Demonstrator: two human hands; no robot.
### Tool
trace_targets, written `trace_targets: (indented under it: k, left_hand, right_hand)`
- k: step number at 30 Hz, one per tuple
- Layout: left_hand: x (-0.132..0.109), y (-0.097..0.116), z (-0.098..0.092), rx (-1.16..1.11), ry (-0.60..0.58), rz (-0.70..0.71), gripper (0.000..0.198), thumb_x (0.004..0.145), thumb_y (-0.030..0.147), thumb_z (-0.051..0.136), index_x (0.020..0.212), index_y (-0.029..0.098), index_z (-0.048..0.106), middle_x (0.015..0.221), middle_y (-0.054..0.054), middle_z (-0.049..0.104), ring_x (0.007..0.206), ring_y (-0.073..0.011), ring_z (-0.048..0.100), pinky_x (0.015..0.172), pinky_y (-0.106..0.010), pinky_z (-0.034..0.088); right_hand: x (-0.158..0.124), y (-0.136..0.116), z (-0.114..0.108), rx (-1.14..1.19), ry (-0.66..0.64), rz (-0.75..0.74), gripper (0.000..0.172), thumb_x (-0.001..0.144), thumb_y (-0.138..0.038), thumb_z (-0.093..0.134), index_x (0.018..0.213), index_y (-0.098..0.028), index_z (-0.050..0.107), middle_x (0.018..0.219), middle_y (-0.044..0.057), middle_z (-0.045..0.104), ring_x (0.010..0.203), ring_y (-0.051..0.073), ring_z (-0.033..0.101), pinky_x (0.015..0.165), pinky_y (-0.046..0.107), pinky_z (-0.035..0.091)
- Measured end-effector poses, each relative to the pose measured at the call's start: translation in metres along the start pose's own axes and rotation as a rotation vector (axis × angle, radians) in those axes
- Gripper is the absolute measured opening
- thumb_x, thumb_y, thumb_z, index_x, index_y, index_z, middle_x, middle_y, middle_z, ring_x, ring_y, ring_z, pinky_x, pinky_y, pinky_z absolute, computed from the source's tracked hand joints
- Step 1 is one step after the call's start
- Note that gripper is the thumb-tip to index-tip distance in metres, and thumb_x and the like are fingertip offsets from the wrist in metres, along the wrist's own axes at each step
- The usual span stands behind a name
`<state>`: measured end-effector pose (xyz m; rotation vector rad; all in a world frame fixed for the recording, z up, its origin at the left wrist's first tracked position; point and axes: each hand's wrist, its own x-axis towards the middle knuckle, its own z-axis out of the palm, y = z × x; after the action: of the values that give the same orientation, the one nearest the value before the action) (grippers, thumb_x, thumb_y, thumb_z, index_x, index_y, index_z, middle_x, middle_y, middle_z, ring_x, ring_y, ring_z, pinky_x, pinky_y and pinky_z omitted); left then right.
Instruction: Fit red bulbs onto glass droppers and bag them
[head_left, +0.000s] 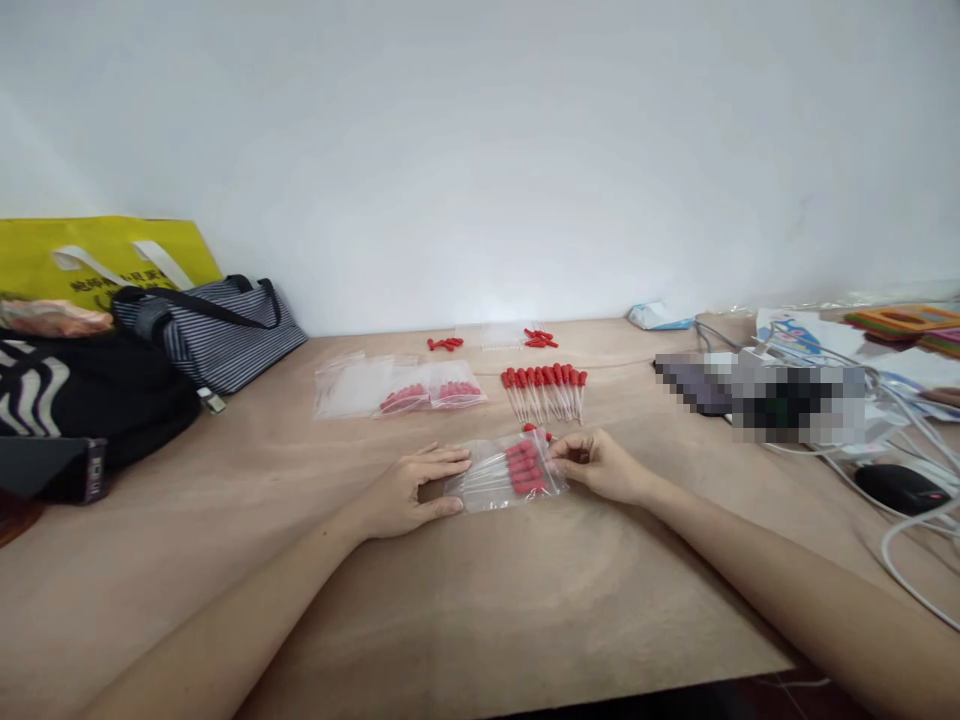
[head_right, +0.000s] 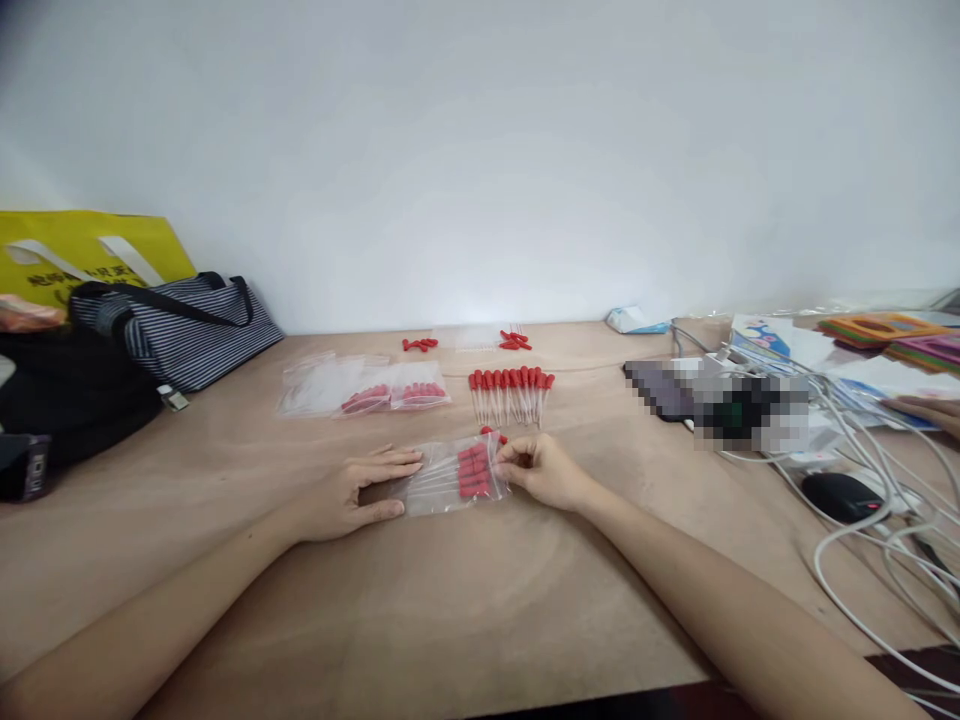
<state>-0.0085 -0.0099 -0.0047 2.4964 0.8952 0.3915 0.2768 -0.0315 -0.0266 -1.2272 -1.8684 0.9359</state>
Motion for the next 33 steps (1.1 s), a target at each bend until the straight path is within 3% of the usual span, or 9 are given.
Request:
trace_targets:
  k: [4,7,9,12,16,21,25,28,33]
  left_hand:
    - [0.0,0.003,-0.001,-0.04,0.089,-0.004,0.041,0.075,0.037,0.056,0.113,0.023,0.054,0.124,-0.006,0.05,0.118,-0.0216,0.041,0.101,-0.042,0.029]
    - [0.01,0.01,-0.003,-0.086,0.237,-0.033,0.031,0.077,0.035,0.054,0.103,0.02,0.059,0.117,-0.007,0.055,0.113,-0.0213,0.046,0.096,-0.038,0.035]
    - [0.023,0.015,-0.003,-0.093,0.267,-0.075,0.029,0.075,0.037,0.055,0.098,0.019,0.06,0.111,-0.007,0.057,0.106,-0.0215,0.05,0.094,-0.037,0.037]
    - [0.048,0.022,0.0,-0.124,0.208,-0.161,0.05,0.065,0.044,0.063,0.105,0.017,0.052,0.109,-0.009,0.056,0.102,-0.0238,0.051,0.087,-0.037,0.041]
    - [0.087,0.028,0.005,-0.148,-0.012,-0.226,0.078,0.043,0.045,0.076,0.11,0.019,0.044,0.108,-0.009,0.052,0.099,-0.0264,0.051,0.08,-0.037,0.043]
    - [0.128,0.034,0.005,-0.168,-0.275,-0.338,0.08,0.03,0.038,0.081,0.1,0.018,0.05,0.085,-0.002,0.059,0.074,-0.0206,0.058,0.058,-0.027,0.043]
    - [0.136,0.037,0.002,-0.197,-0.41,-0.388,0.056,0.031,0.038,0.081,0.077,0.016,0.058,0.059,0.003,0.056,0.056,-0.0151,0.054,0.049,-0.024,0.038]
    - [0.129,0.037,-0.001,-0.261,-0.395,-0.361,0.04,0.038,0.039,0.078,0.065,0.015,0.06,0.058,0.003,0.057,0.057,-0.0136,0.053,0.051,-0.023,0.038]
    - [0.103,0.031,-0.013,-0.546,-0.257,-0.33,0.032,0.053,0.037,0.073,0.071,0.014,0.059,0.067,0.0,0.062,0.064,-0.0137,0.058,0.055,-0.022,0.042]
  right_hand:
    - [-0.003,-0.005,-0.013,-0.488,0.271,0.007,0.015,0.075,-0.031,0.051,0.074,-0.02,0.061,0.073,0.001,0.063,0.063,0.013,0.053,0.054,0.023,0.034]
    - [-0.002,-0.008,-0.013,-0.708,0.32,0.038,0.014,0.074,-0.032,0.053,0.081,-0.021,0.059,0.086,0.002,0.063,0.073,0.016,0.056,0.054,0.023,0.032]
    - [-0.001,-0.008,-0.011,-0.75,0.302,0.075,0.017,0.074,-0.032,0.053,0.087,-0.021,0.057,0.09,0.002,0.063,0.077,0.017,0.057,0.055,0.023,0.032]
    - [0.003,-0.006,-0.01,-0.739,0.25,0.136,0.018,0.077,-0.029,0.051,0.092,-0.02,0.056,0.087,0.003,0.064,0.078,0.017,0.057,0.055,0.023,0.033]
    - [0.007,-0.004,-0.011,-0.732,0.188,0.188,0.017,0.079,-0.024,0.048,0.094,-0.022,0.055,0.087,0.002,0.064,0.08,0.018,0.058,0.055,0.023,0.031]
    - [0.006,-0.003,-0.014,-0.834,0.193,0.217,0.022,0.082,-0.02,0.043,0.102,-0.021,0.052,0.098,0.005,0.062,0.085,0.02,0.057,0.052,0.024,0.029]
    - [0.003,-0.004,-0.018,-0.896,0.243,0.226,0.027,0.084,-0.018,0.039,0.108,-0.02,0.05,0.102,0.008,0.058,0.083,0.02,0.057,0.052,0.024,0.028]
    - [0.0,-0.004,-0.02,-0.892,0.276,0.224,0.028,0.085,-0.02,0.037,0.109,-0.02,0.05,0.101,0.008,0.057,0.079,0.019,0.057,0.051,0.024,0.028]
    - [-0.004,0.0,-0.019,-0.838,0.329,0.199,0.027,0.085,-0.021,0.035,0.105,-0.019,0.054,0.09,0.007,0.057,0.075,0.017,0.055,0.05,0.024,0.028]
